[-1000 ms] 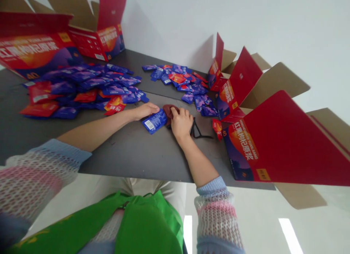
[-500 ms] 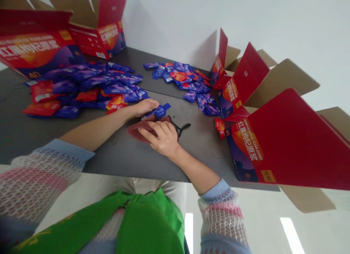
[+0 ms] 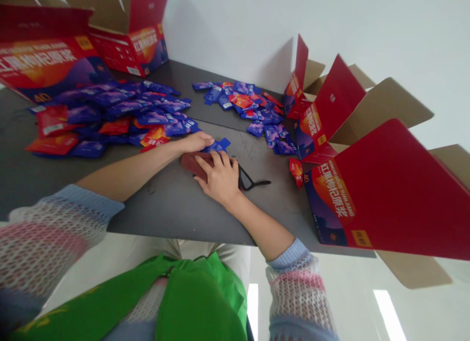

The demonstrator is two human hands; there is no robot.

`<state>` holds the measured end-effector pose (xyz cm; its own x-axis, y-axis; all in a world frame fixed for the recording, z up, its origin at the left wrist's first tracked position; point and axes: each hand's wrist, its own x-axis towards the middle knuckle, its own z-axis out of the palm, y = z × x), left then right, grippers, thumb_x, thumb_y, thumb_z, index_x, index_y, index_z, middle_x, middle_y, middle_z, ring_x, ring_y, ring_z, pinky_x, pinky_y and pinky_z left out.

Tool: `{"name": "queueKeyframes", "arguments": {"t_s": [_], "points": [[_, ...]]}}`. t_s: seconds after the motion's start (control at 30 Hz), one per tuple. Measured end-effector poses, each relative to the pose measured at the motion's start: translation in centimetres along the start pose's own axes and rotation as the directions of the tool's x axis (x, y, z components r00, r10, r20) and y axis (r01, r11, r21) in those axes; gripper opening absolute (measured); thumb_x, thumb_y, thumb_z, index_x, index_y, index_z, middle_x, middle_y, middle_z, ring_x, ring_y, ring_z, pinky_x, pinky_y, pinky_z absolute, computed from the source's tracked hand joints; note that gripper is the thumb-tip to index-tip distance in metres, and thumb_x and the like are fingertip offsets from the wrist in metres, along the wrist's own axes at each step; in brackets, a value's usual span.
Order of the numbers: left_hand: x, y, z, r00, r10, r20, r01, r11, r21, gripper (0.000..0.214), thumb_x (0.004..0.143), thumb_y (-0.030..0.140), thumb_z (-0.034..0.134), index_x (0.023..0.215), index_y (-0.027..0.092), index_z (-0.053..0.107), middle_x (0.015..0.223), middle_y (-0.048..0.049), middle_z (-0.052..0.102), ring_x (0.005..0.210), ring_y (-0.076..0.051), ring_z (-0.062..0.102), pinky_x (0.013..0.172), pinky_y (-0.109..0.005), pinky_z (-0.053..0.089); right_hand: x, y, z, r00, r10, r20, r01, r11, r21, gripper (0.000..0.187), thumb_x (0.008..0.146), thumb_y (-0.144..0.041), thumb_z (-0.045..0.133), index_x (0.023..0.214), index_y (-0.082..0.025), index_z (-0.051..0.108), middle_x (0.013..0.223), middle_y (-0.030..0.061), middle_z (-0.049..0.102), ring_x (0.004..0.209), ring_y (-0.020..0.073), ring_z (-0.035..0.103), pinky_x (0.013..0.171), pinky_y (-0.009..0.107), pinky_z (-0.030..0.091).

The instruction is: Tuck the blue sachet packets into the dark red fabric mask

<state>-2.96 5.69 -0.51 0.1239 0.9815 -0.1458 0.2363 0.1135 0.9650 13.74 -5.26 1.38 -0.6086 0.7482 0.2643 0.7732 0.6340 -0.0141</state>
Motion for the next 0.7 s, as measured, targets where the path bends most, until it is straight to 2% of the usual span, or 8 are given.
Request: {"name": "queueKeyframes", "arguments": {"t_s": [0.1, 0.2, 0.3, 0.37, 0.43, 0.53, 0.6, 0.7], "points": [[-0.1, -0.1, -0.2, 0.997, -0.029, 0.070, 0.031, 0.999, -0.023, 0.034, 0.085, 0.011, 0.055, 0.051, 0.015, 0.051, 0.048, 0.0032, 0.047, 0.045, -0.008, 0.039, 0.050, -0.022, 0.031, 0.6, 0.4, 0.4, 0.994, 0.104, 0.021, -0.104, 0.994, -0.016, 0.054, 0.092, -0.058, 0.054, 0.141, -0.036, 0.053, 0.139, 0.0105, 0.052, 0.119, 0.0312, 0.045, 0.092, 0.045, 0.039], [-0.3, -0.3, -0.7, 0.981, -0.096, 0.167, 0.115, 0.987, -0.113, 0.026, 0.087, 0.017, 0.056, 0.060, 0.015, 0.056, 0.053, 0.0005, 0.055, 0.044, -0.010, 0.046, 0.048, -0.023, 0.036, 1.0, 0.5, 0.7, 0.991, 0.132, 0.023, -0.131, 0.991, -0.024, 0.047, 0.093, -0.053, 0.056, 0.138, -0.037, 0.057, 0.134, 0.0095, 0.054, 0.113, 0.0293, 0.049, 0.088, 0.043, 0.042], [-0.5, -0.6, -1.1, 0.949, -0.130, 0.287, 0.204, 0.949, -0.242, 0.014, 0.083, 0.018, 0.063, 0.069, 0.013, 0.062, 0.062, -0.0036, 0.063, 0.049, -0.013, 0.056, 0.050, -0.023, 0.041, 1.1, 0.3, 0.7, 0.988, 0.153, 0.008, -0.153, 0.988, -0.012, 0.044, 0.093, -0.049, 0.059, 0.135, -0.038, 0.059, 0.133, 0.0088, 0.055, 0.111, 0.0285, 0.050, 0.086, 0.041, 0.045], [-0.8, -0.6, -1.1, 0.940, -0.117, 0.319, 0.218, 0.928, -0.302, 0.006, 0.079, 0.016, 0.065, 0.075, 0.012, 0.065, 0.069, -0.0060, 0.067, 0.055, -0.015, 0.061, 0.053, -0.024, 0.045, 1.3, 0.5, 0.7, 0.984, 0.180, 0.006, -0.180, 0.984, 0.012, 0.042, 0.092, -0.048, 0.060, 0.134, -0.038, 0.060, 0.131, 0.0083, 0.055, 0.109, 0.0277, 0.051, 0.083, 0.040, 0.047], [-1.1, -0.5, -0.9, 0.959, -0.101, 0.266, 0.194, 0.915, -0.354, 0.005, 0.076, 0.012, 0.064, 0.080, 0.011, 0.066, 0.073, -0.0070, 0.069, 0.060, -0.016, 0.064, 0.058, -0.025, 0.048, 1.6, 1.2, 0.7, 0.976, 0.219, 0.009, -0.219, 0.975, 0.035, 0.041, 0.093, -0.046, 0.060, 0.133, -0.039, 0.061, 0.129, 0.0084, 0.056, 0.109, 0.0273, 0.052, 0.082, 0.038, 0.048], [-1.4, -0.2, -0.3, 0.991, -0.105, 0.084, 0.130, 0.911, -0.391, 0.011, 0.072, 0.003, 0.057, 0.077, 0.011, 0.062, 0.070, -0.0044, 0.065, 0.063, -0.015, 0.063, 0.066, -0.027, 0.051, 2.1, 2.9, 0.8, 0.952, 0.304, 0.024, -0.305, 0.951, 0.054, 0.039, 0.094, -0.042, 0.059, 0.132, -0.037, 0.063, 0.118, 0.0103, 0.059, 0.105, 0.0270, 0.053, 0.081, 0.038, 0.048], [-1.6, -0.1, 0.1, 0.993, -0.121, -0.009, 0.108, 0.917, -0.385, 0.015, 0.072, 0.000, 0.052, 0.075, 0.013, 0.059, 0.064, -0.0014, 0.060, 0.063, -0.014, 0.062, 0.068, -0.026, 0.051, 2.4, 4.2, 1.0, 0.936, 0.351, 0.006, -0.350, 0.933, 0.079, 0.036, 0.095, -0.039, 0.056, 0.130, -0.035, 0.065, 0.110, 0.0106, 0.060, 0.102, 0.0262, 0.054, 0.080, 0.037, 0.047], [-1.7, -0.2, 0.5, 0.993, -0.096, -0.074, 0.064, 0.934, -0.352, 0.014, 0.073, 0.002, 0.051, 0.073, 0.016, 0.055, 0.060, 0.0019, 0.055, 0.059, -0.012, 0.058, 0.064, -0.023, 0.048, 2.3, 5.7, 1.4, 0.932, 0.356, -0.075, -0.343, 0.928, 0.146, 0.032, 0.095, -0.034, 0.054, 0.124, -0.034, 0.069, 0.105, 0.0089, 0.060, 0.099, 0.0240, 0.055, 0.080, 0.035, 0.046]]}}
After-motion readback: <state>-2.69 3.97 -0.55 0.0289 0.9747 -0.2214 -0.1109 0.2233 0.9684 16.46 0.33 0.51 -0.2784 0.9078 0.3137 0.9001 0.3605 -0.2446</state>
